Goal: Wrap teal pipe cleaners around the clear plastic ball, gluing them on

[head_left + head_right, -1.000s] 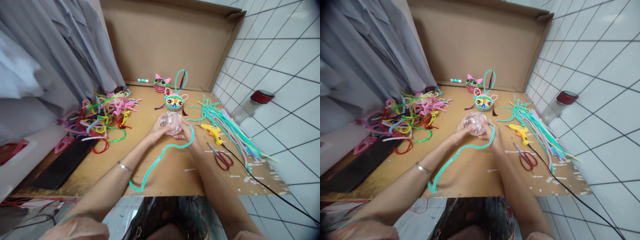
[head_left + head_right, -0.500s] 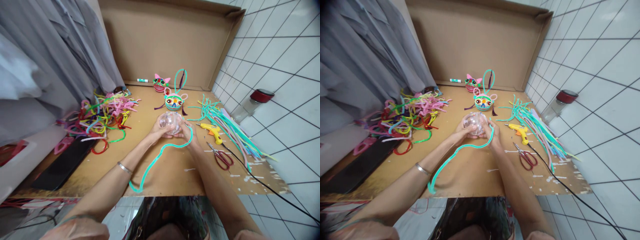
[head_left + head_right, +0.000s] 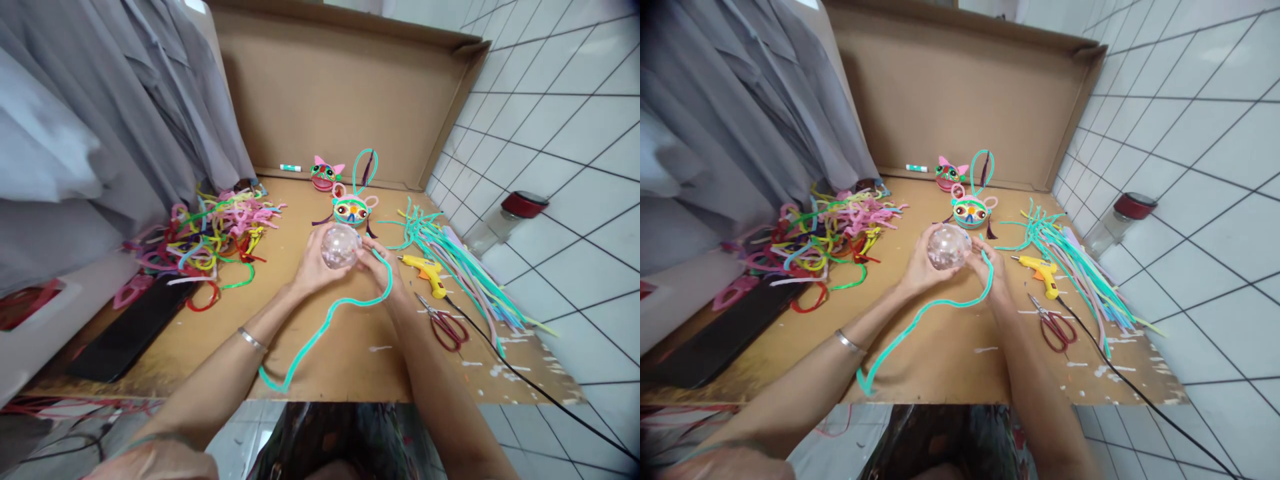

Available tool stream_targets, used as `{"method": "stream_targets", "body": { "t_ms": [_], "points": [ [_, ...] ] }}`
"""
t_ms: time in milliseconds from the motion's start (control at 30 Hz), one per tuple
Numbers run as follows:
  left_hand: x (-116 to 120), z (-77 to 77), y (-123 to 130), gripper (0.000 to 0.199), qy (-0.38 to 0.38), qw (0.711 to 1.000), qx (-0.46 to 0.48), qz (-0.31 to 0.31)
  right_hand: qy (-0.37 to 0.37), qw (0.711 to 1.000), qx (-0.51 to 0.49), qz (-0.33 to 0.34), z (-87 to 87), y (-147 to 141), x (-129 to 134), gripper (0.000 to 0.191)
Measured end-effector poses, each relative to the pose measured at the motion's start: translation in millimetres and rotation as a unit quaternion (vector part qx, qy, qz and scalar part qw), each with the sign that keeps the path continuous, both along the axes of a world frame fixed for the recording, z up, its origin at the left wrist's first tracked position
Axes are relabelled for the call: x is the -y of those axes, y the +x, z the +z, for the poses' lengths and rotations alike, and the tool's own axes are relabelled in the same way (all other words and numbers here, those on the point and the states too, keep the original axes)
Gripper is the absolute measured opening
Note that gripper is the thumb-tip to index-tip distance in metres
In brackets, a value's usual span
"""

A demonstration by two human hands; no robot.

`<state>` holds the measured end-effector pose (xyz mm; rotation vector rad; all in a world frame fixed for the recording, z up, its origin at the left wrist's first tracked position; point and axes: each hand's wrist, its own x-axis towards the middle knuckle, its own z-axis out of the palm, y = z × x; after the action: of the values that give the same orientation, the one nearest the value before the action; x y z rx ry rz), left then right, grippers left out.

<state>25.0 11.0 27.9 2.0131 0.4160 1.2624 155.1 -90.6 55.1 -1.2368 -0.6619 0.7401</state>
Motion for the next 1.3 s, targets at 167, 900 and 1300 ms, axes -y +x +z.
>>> {"method": "stream_targets", "body": {
  "t_ms": [167, 900, 1300],
  "points": [
    [2.4, -3.4, -4.7, 0.081, 0.136, 0.986, -0.085, 0.039, -0.007, 0.999, -0.022, 0.041, 1.7, -10.0, 2.3, 0.06],
    [4.8, 1.8, 7.1, 0.113, -0.247, 0.94, 0.117, -0.204, 0.108, 0.981, -0.045, 0.157, 8.9, 9.7, 10.5, 0.064],
    [7.8, -6.8, 11.6, 0.102, -0.131, 0.976, 0.16, 0.065, 0.089, 0.984, 0.077, -0.135, 1.1, -11.8, 1.2, 0.04]
  ]
}}
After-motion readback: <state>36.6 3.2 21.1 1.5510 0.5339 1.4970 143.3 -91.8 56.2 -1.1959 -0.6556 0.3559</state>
